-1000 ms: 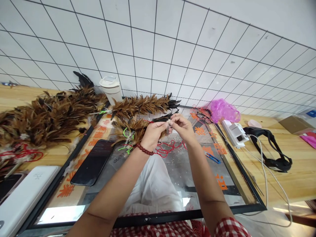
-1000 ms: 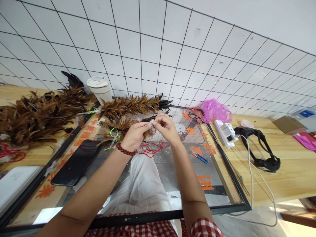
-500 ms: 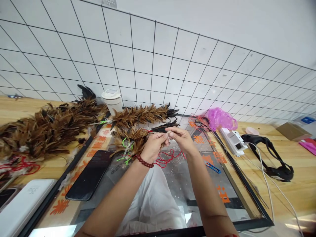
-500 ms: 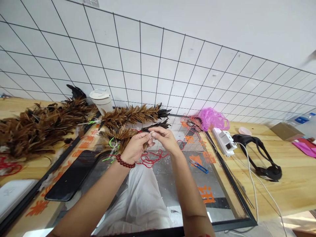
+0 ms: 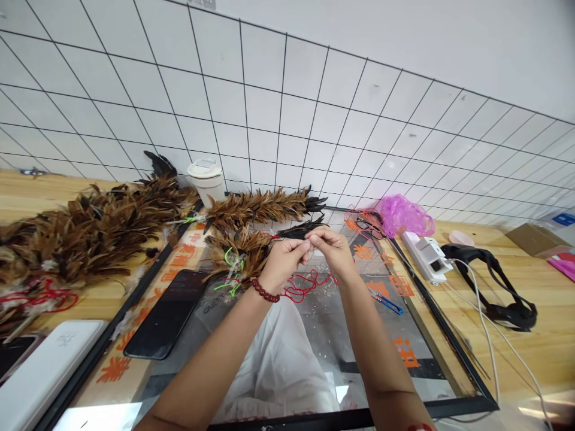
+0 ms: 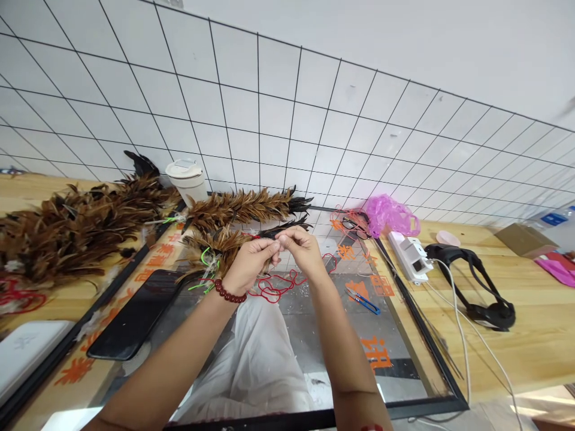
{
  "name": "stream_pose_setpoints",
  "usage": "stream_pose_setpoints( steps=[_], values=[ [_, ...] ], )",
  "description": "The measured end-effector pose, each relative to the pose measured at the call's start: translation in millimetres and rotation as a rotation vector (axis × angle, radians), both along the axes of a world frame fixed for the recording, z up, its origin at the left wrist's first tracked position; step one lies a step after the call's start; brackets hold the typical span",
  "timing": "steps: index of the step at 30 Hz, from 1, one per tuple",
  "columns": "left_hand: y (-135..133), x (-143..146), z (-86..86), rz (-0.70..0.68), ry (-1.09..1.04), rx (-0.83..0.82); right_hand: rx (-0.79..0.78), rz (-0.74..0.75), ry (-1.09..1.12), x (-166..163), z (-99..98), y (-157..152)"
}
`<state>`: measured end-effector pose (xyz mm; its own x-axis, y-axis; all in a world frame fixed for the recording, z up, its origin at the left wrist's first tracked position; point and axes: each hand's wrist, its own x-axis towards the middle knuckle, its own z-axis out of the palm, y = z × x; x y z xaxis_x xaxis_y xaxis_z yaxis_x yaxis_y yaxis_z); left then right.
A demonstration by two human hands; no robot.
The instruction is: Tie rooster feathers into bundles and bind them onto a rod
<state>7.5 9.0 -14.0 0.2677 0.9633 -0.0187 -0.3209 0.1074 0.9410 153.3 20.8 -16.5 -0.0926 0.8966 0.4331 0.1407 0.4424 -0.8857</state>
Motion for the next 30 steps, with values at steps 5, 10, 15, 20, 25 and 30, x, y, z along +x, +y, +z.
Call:
stream_pose_setpoints(
  steps=[5, 10, 15, 20, 25, 30],
  values=[
    [3, 0, -3.3, 0.056, -0.118, -0.033, 0.208, -0.019, -0.267, -1, 6.4, -5],
    [3, 0, -4.1, 0.059, -0.124, -0.042, 0.240, 0.012, -0.360, 1, 6.8, -8],
    [2, 1, -2.0, 0.088, -0.118, -0.017, 0.247, 0.078, -0.383, 5, 7.7, -7],
    [1, 0, 2.3, 0.092, -0.147, 0.036, 0.258, -0.054, -0.240, 11, 9.9, -5],
    [1, 0, 1.6, 0.073, -0.127, 0.028, 0.234, -0.027, -0.184, 3, 9.6, -6],
    [2, 1, -0.5, 0.098, -0.104, 0.049, 0.248, -0.035, -0.154, -6, 9.6, -9]
  ],
)
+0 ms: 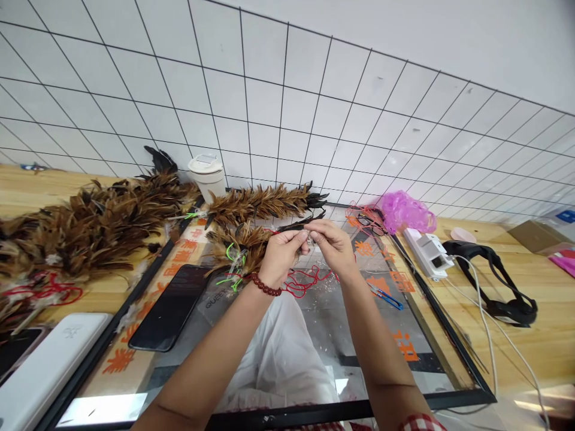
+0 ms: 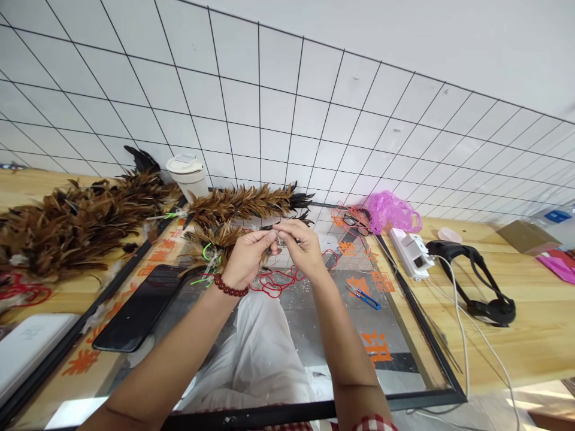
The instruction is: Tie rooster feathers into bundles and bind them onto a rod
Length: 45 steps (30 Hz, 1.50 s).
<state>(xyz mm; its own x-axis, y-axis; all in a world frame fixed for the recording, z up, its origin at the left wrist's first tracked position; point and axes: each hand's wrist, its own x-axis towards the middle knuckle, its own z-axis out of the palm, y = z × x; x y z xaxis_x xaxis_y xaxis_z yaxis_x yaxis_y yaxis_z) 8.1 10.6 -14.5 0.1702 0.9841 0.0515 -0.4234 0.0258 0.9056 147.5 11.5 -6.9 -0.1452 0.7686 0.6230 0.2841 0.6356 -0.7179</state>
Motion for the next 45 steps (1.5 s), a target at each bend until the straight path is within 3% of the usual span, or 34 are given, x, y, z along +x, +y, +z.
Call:
stream_pose_setpoints(
  steps=[3, 9, 18, 22, 27, 31, 37, 41, 45],
  values=[
    [0, -1, 1.0, 0.009, 0.005, -0.023, 0.005, 0.025, -0.044, 2, -0.1, 0],
    [1, -2, 2.6, 0.044, -0.002, 0.029, -0.112, 0.041, 0.133, 5, -5.3, 6],
    [-4, -6, 6.7, -0.172, 0.042, 0.006, -0.284, 0.230, 0.165, 13, -2.0, 2],
    [-6, -7, 12.1, -0.265, 0.095, 0.003, -0.241, 0.216, 0.140, 17, 1.4, 2],
    [-4, -3, 9.6, -0.117, 0.105, 0.050, -0.094, -0.004, 0.019, 12, 6.3, 0],
    [-2, -1, 0.6, -0.108, 0.209, 0.055, -0.077, -0.109, -0.052, 5, 5.3, -1],
    [-1, 0, 0.5, -0.069, 0.010, -0.137, -0.041, -0.092, -0.070, 5, 5.0, 0],
    [-2, 2, 3.8, -0.074, -0.133, -0.151, 0.010, 0.002, -0.194, 7, 6.9, -2],
    [-2, 4, 1.9, -0.073, -0.125, -0.152, -0.039, 0.072, -0.203, 10, 6.7, -3]
  ],
)
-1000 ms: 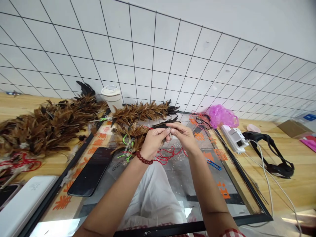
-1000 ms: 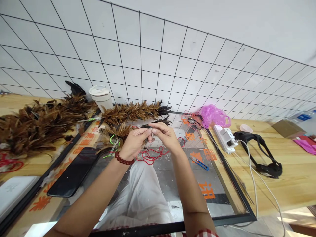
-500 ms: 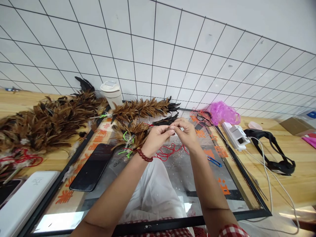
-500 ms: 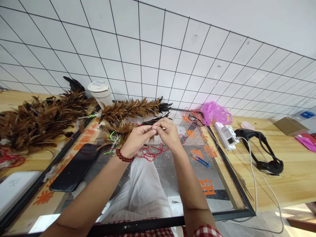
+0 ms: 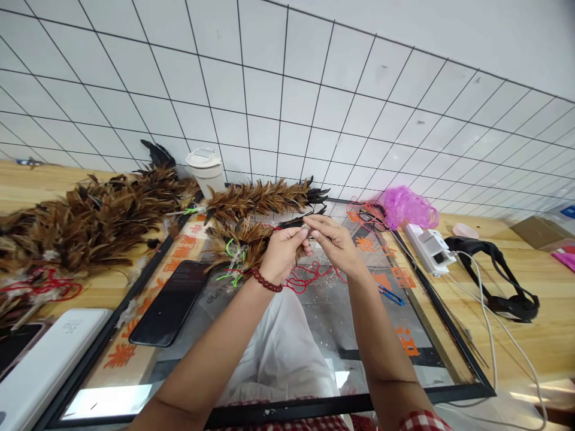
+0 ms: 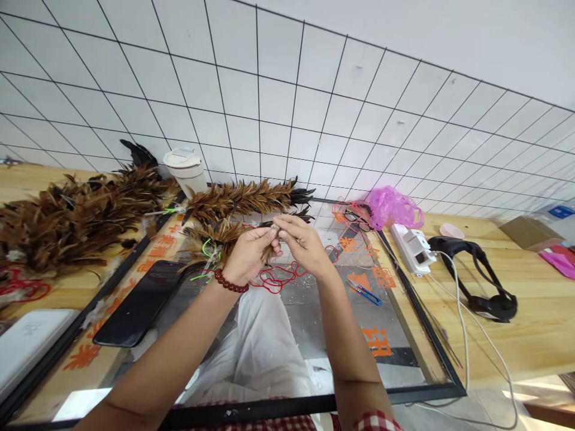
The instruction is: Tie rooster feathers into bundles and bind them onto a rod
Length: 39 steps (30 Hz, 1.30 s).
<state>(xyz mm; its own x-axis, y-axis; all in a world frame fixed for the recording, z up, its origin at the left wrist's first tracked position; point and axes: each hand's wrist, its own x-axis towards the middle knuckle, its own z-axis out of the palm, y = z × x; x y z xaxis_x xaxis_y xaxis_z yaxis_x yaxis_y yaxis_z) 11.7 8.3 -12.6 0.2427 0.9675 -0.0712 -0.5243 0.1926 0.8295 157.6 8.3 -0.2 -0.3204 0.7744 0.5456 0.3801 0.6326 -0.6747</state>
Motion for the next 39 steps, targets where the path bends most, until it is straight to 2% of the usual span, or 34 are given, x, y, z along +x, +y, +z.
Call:
stream_pose_setpoints(
  steps=[5, 12, 15, 18, 20, 23, 26, 28, 30, 33, 35, 39],
  values=[
    [-1, 1, -0.5, -0.033, 0.022, -0.014, -0.099, 0.007, 0.115, 8, 2.1, 1],
    [-5, -1, 3.1, -0.183, 0.023, 0.028, -0.245, 0.032, 0.294, 2, -0.1, 4],
    [-4, -1, 3.5, -0.200, 0.048, 0.044, -0.253, -0.026, 0.356, 1, -4.8, 7],
    [-2, -2, 2.5, -0.155, 0.090, 0.145, -0.216, -0.075, 0.367, -2, -9.4, 8],
    [-2, -1, 0.4, -0.114, 0.181, 0.200, -0.162, -0.090, 0.332, -5, -11.9, 8],
    [-1, -1, -3.4, -0.025, 0.302, 0.183, -0.107, -0.121, 0.296, -8, -12.8, 11],
    [0, -1, -4.8, 0.036, 0.287, 0.152, -0.181, -0.197, 0.279, 8, -8.1, 17],
    [2, -3, -3.5, 0.079, 0.235, 0.146, -0.292, -0.254, 0.099, 31, -3.6, 18],
    [5, -5, -0.5, 0.111, 0.156, 0.121, -0.394, -0.316, -0.212, 56, -2.7, 11],
    [8, -11, 5.3, 0.123, 0.032, 0.042, -0.479, -0.401, -0.546, 84, -17.9, -12],
    [11, -17, 8.9, 0.153, -0.022, 0.019, -0.501, -0.435, -0.601, 90, -39.8, -29],
    [16, -30, 14.1, 0.197, -0.087, 0.048, -0.419, -0.510, -0.605, 91, -84.2, -54]
  ],
)
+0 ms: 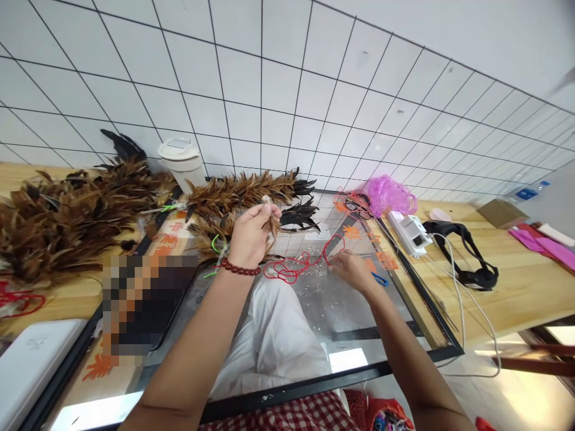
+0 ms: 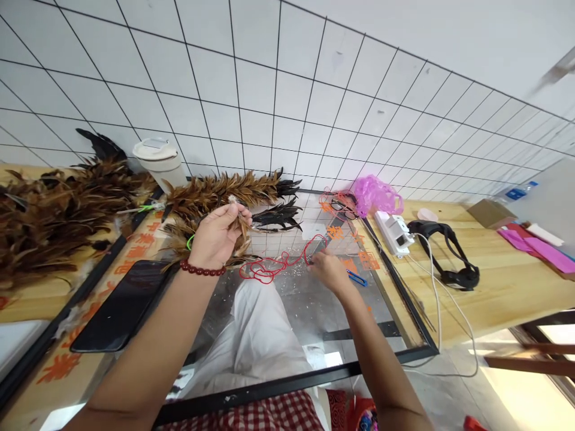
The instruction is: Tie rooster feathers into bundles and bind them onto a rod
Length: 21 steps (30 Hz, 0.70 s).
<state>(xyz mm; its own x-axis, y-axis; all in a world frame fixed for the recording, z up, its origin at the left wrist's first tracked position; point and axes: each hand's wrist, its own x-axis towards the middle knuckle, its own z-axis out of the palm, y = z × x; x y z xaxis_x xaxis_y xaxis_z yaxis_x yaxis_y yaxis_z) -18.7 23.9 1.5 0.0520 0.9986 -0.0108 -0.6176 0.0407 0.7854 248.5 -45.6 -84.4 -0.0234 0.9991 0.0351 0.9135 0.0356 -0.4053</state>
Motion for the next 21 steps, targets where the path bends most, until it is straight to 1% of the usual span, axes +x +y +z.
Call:
stream_pose_setpoints(
  steps=[1, 2, 3, 4, 6, 8, 11, 13, 15, 17, 19, 21],
  values=[
    [1, -3, 1.1, -0.003, -0.014, 0.005, 0.015, 0.016, 0.007, 1, -5.0, -3],
    [2, -5, 2.1, -0.007, -0.027, 0.005, 0.026, 0.035, 0.030, 3, -6.0, -6],
    [2, -7, 3.1, -0.010, -0.036, 0.006, 0.036, 0.045, 0.065, 7, -2.8, -7],
    [2, -7, 4.0, -0.011, -0.041, 0.008, 0.048, 0.039, 0.109, 10, 4.3, -8],
    [-1, -4, 5.1, -0.033, -0.024, 0.011, 0.062, 0.006, 0.190, 15, 28.0, -11],
    [-7, 5, 4.6, -0.108, 0.018, -0.005, 0.060, 0.019, 0.222, 15, 58.0, -12],
    [-22, 26, -0.4, -0.322, 0.064, -0.055, 0.091, 0.163, 0.141, -1, 98.1, -13],
    [-32, 39, -5.7, -0.467, 0.079, -0.071, 0.135, 0.257, 0.051, -15, 115.5, -12],
    [-39, 48, -10.9, -0.574, 0.102, -0.094, 0.189, 0.302, -0.004, -27, 125.3, -9],
    [-42, 52, -14.7, -0.619, 0.104, -0.118, 0.258, 0.281, -0.008, -33, 129.4, -6],
    [-40, 51, -17.0, -0.608, 0.080, -0.131, 0.293, 0.257, 0.006, -34, 129.3, -4],
    [-37, 50, -18.6, -0.584, 0.074, -0.146, 0.278, 0.278, 0.016, -34, 126.6, -4]
  ],
)
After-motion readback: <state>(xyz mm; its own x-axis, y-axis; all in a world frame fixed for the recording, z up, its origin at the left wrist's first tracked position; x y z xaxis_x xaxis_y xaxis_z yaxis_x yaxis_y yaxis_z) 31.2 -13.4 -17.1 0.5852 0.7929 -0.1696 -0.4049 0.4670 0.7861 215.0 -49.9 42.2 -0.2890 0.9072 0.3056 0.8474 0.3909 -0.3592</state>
